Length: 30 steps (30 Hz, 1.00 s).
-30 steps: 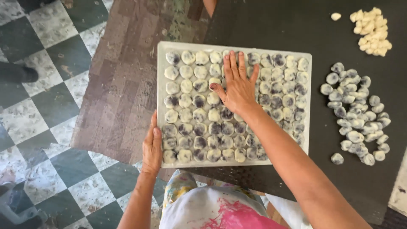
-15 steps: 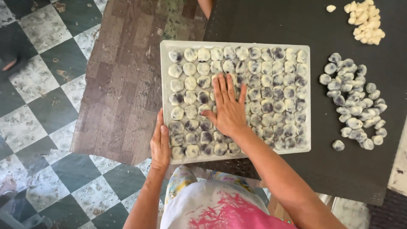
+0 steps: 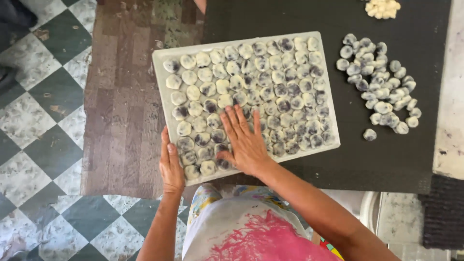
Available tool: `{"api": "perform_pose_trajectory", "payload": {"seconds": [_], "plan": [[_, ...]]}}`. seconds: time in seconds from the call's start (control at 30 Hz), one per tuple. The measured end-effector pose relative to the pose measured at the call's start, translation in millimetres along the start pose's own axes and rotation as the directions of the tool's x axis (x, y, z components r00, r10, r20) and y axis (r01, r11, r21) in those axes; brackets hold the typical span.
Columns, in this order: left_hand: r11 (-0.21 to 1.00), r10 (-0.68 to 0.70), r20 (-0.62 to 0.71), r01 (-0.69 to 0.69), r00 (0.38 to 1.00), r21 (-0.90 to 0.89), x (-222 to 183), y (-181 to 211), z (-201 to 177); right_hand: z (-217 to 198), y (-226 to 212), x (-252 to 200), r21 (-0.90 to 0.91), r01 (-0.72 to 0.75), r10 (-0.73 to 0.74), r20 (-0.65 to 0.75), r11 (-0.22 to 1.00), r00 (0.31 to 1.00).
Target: The person arranges small, round, two-toned dough pieces onto a white tray by hand. They pick up the dough from a pile on the table and place them in neat rows on the tray, occasionally adjusting the positions to ensure they are aligned.
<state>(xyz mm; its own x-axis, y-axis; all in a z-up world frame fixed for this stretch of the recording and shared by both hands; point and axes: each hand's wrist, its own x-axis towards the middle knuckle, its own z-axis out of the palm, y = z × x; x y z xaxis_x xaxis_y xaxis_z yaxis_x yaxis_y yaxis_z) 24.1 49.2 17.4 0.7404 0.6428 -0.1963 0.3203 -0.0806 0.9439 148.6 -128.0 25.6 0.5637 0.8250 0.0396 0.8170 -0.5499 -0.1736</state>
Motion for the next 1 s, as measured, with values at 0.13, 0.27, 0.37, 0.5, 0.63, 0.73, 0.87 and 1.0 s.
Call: {"api": "perform_pose_trajectory", "payload": {"seconds": [0.13,0.27,0.37,0.5,0.63,0.73,0.87,1.0], "plan": [[0.999,-0.011,0.008,0.010,1.000,0.042,-2.0,-5.3,0.9,5.4,-6.1,-17.3,0.081,-0.011,0.011,0.002,0.997,1.000],[0.997,-0.023,0.007,0.022,1.000,0.078,-0.4,3.3,-1.5,0.4,4.0,-18.2,0.232,0.008,0.003,-0.048,0.973,0.999],[0.995,-0.032,0.000,0.032,0.999,0.094,-1.2,7.7,2.6,4.6,34.9,-20.6,0.139,-0.033,0.050,-0.120,0.990,0.992],[0.991,-0.054,-0.011,0.055,0.998,0.119,-6.5,2.5,0.5,7.7,29.4,-28.8,0.058,-0.070,0.074,-0.072,0.996,0.995],[0.987,-0.020,-0.038,0.025,0.999,0.157,2.1,-3.3,3.3,-9.8,50.2,-19.2,0.155,-0.040,0.060,-0.131,0.987,0.989],[0.977,-0.080,-0.041,0.086,0.996,0.197,-5.2,-13.5,0.3,-1.5,63.7,-30.8,0.110,-0.097,0.109,-0.104,0.989,0.989],[0.974,-0.049,-0.032,0.055,0.998,0.221,-2.3,-10.7,2.6,4.2,71.7,-35.2,0.020,-0.133,0.134,-0.069,0.991,0.989],[0.969,-0.039,-0.068,0.054,0.997,0.242,-5.9,14.3,11.0,-4.5,88.9,-39.8,0.068,-0.098,0.102,-0.070,0.993,0.992]]}}
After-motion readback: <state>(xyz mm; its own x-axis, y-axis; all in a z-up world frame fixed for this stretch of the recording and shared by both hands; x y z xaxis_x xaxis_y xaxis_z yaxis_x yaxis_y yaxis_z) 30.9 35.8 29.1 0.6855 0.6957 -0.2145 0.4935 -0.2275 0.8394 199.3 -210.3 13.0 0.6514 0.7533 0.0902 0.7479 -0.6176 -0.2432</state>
